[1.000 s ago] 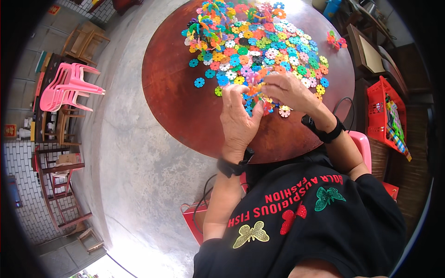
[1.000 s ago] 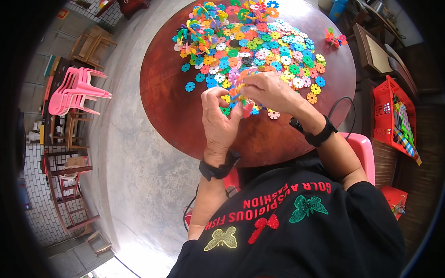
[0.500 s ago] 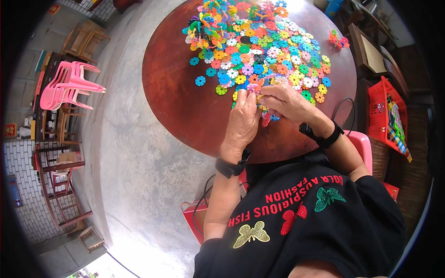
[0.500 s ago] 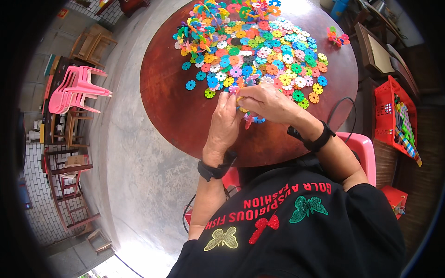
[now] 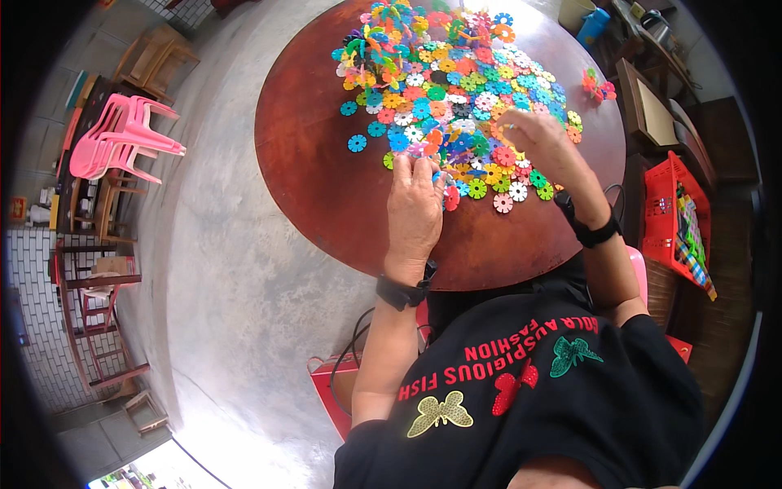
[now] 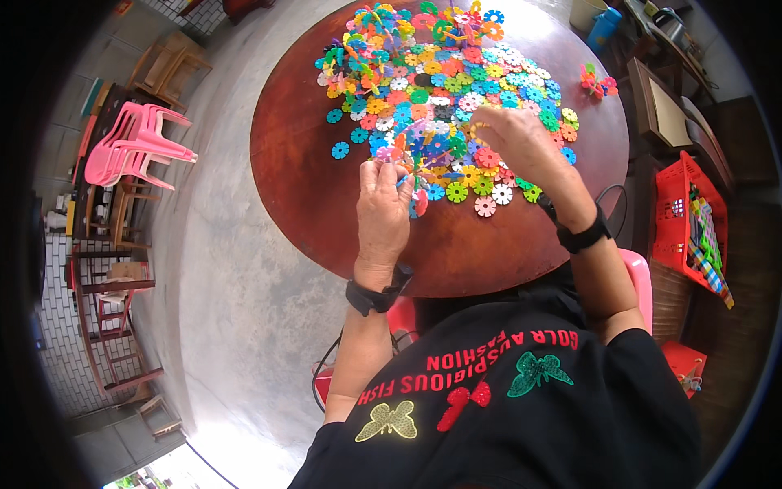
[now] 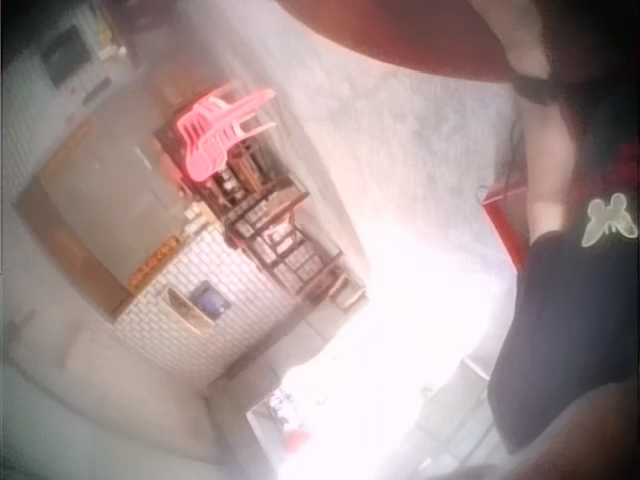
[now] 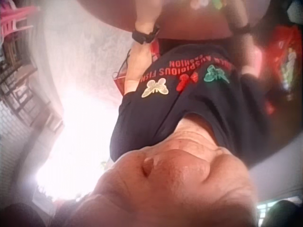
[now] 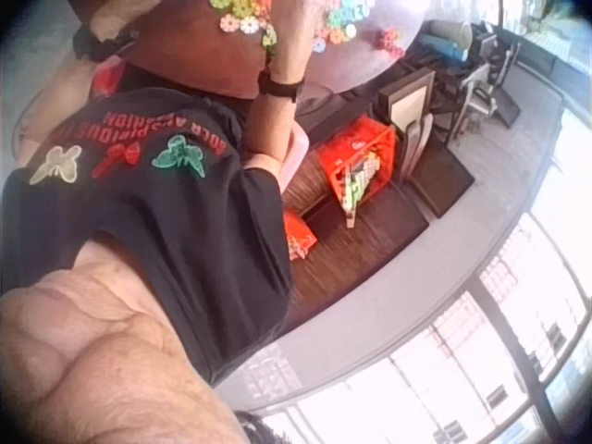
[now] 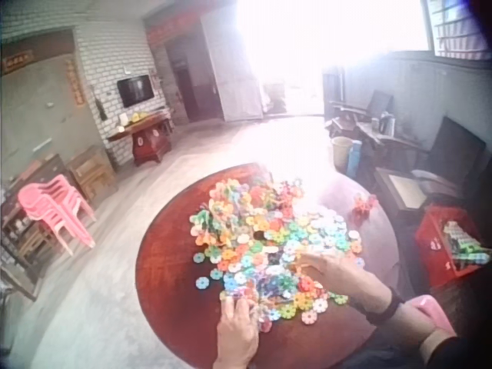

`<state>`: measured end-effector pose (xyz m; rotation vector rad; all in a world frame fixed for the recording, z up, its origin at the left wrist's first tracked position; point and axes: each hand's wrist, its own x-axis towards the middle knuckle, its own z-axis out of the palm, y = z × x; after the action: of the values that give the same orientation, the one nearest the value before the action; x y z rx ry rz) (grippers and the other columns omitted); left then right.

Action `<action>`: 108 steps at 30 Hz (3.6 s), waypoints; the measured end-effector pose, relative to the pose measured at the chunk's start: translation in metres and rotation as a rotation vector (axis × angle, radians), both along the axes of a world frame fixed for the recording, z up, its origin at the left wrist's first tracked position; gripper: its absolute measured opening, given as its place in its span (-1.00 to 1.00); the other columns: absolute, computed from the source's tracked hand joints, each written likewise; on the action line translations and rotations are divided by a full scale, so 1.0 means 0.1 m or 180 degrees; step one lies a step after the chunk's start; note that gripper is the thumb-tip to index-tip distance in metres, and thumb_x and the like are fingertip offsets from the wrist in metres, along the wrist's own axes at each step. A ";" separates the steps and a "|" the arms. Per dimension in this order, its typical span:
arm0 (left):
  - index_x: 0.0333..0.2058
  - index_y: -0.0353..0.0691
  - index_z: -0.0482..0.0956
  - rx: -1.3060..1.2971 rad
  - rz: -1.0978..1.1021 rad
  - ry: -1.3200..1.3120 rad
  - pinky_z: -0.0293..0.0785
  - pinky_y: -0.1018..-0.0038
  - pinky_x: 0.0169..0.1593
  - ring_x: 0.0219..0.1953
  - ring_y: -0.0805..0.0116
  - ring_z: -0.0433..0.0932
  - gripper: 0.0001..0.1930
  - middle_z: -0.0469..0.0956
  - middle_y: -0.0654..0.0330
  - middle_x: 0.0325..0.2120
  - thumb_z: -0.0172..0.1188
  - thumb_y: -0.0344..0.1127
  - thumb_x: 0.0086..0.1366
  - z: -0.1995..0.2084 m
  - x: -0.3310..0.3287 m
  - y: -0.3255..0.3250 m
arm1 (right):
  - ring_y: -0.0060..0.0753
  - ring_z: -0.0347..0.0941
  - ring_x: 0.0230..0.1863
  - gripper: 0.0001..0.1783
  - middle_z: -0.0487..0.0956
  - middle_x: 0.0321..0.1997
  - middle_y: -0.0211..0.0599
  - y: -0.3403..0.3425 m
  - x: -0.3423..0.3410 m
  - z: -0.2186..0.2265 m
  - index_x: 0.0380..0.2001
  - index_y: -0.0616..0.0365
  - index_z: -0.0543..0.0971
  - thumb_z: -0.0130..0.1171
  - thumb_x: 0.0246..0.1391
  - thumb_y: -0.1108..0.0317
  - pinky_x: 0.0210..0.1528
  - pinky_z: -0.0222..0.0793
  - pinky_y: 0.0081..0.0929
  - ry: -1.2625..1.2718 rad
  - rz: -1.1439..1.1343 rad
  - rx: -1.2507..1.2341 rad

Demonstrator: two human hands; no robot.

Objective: The person is assembling colorful interlocking snowflake-shaped toy pieces into a spherical structure.

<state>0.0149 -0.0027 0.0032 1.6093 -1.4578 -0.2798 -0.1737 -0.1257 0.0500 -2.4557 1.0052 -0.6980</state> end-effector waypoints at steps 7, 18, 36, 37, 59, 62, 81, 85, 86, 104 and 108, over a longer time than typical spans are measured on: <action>-0.25 -0.25 0.48 -0.0085 0.0077 -0.0518 0.47 0.22 -0.24 -0.23 0.04 0.49 -0.85 0.36 0.04 -0.23 0.19 -0.39 0.20 -0.04 -0.06 0.04 | -0.17 0.45 -0.50 -0.65 0.48 -0.56 -0.12 0.16 0.34 0.09 -0.35 0.27 0.56 0.09 0.19 0.13 -0.38 0.34 -0.29 0.0061 -0.0028 0.0252; -0.33 -0.15 0.53 -0.0555 0.0037 -0.0486 0.43 0.29 -0.22 -0.28 0.13 0.44 -0.76 0.42 0.14 -0.31 0.28 -0.37 -0.04 0.02 0.04 0.02 | -0.08 0.44 -0.56 -0.77 0.47 -0.62 -0.08 0.37 0.41 -0.06 -0.49 0.27 0.49 0.11 0.07 0.30 -0.49 0.30 -0.24 -0.0265 0.0651 0.1145; -0.24 -0.29 0.42 -0.0004 -0.0309 -0.0633 0.44 0.15 -0.27 -0.27 -0.10 0.46 -0.85 0.36 -0.03 -0.31 0.09 -0.47 0.19 -0.08 0.01 0.01 | -0.42 0.54 -0.52 -0.79 0.53 -0.59 -0.28 0.48 0.42 -0.12 -0.50 0.30 0.43 -0.03 0.21 0.43 -0.46 0.45 -0.49 -0.1425 0.0965 0.2811; -0.27 -0.29 0.43 -0.0014 -0.0270 -0.0548 0.43 0.15 -0.27 -0.28 -0.08 0.46 -0.88 0.36 -0.02 -0.31 0.10 -0.47 0.20 -0.10 0.05 0.00 | -0.50 0.57 -0.48 -0.77 0.56 -0.52 -0.33 0.41 0.36 -0.05 -0.47 0.32 0.46 -0.04 0.24 0.42 -0.42 0.51 -0.56 -0.1509 0.1420 0.2357; -0.23 -0.17 0.48 -0.0197 -0.0215 -0.0409 0.47 0.25 -0.17 -0.16 0.05 0.45 -0.76 0.33 0.03 -0.21 0.27 -0.42 0.10 0.02 -0.05 0.02 | -0.69 0.37 -0.60 -0.73 0.46 -0.60 -0.42 0.32 0.45 -0.17 -0.37 0.30 0.53 0.12 0.18 0.24 -0.61 0.27 -0.62 -0.1194 0.0234 0.2003; -0.24 -0.19 0.46 -0.0983 0.0090 -0.0125 0.42 0.23 -0.10 -0.13 0.03 0.41 -0.66 0.35 0.02 -0.20 0.37 -0.34 0.00 0.09 -0.03 0.00 | -0.38 0.38 -0.65 -0.81 0.43 -0.66 -0.13 0.30 0.42 -0.11 -0.46 0.32 0.49 0.11 0.02 0.36 -0.56 0.26 -0.36 -0.0882 0.0145 0.1103; -0.26 -0.24 0.34 -0.0210 -0.0058 -0.0645 0.49 0.20 -0.21 -0.20 0.01 0.45 -0.74 0.32 0.02 -0.27 0.21 -0.42 0.10 -0.03 -0.09 0.01 | 0.01 0.46 -0.49 -0.74 0.48 -0.58 -0.03 0.50 0.52 -0.18 -0.51 0.28 0.46 0.10 0.12 0.29 -0.47 0.28 -0.16 -0.0960 0.0669 0.1443; -0.27 -0.23 0.33 -0.0509 0.0005 -0.0721 0.47 0.19 -0.23 -0.23 -0.01 0.44 -0.72 0.32 0.00 -0.29 0.22 -0.48 0.05 -0.02 -0.12 0.02 | -0.03 0.40 -0.54 -0.78 0.43 -0.61 -0.09 0.56 0.48 -0.05 -0.50 0.26 0.47 0.10 0.10 0.32 -0.49 0.30 -0.27 -0.0403 0.0848 -0.0345; -0.30 -0.22 0.34 -0.0798 -0.0037 -0.0687 0.46 0.18 -0.25 -0.26 0.01 0.44 -0.75 0.33 0.03 -0.31 0.21 -0.50 0.06 0.01 -0.11 0.02 | -0.14 0.38 -0.59 -0.79 0.40 -0.64 -0.17 0.57 0.44 0.03 -0.50 0.25 0.47 0.09 0.11 0.33 -0.52 0.29 -0.36 -0.0670 0.0923 0.0358; -0.46 -0.22 0.41 -0.0857 0.0246 -0.0527 0.45 0.32 -0.37 -0.37 0.17 0.46 -0.78 0.36 0.13 -0.37 0.34 -0.49 0.02 -0.04 0.00 0.04 | -0.01 0.43 -0.44 -0.58 0.46 -0.61 -0.13 0.27 0.42 0.00 -0.47 0.30 0.52 0.07 0.18 0.09 -0.35 0.32 -0.25 -0.0313 0.0274 0.0399; -0.45 -0.19 0.45 -0.0972 -0.0002 -0.0558 0.46 0.32 -0.33 -0.34 0.15 0.47 -0.75 0.40 0.12 -0.38 0.40 -0.42 -0.04 -0.01 -0.05 0.03 | -0.15 0.41 -0.58 -0.68 0.45 -0.65 -0.10 0.37 0.48 0.04 -0.51 0.29 0.49 0.08 0.16 0.23 -0.50 0.27 -0.30 -0.0894 0.0237 0.2046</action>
<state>0.0097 0.0008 0.0026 1.4113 -1.5487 0.0844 -0.1260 -0.0886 0.0541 -1.7739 0.8544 -0.5622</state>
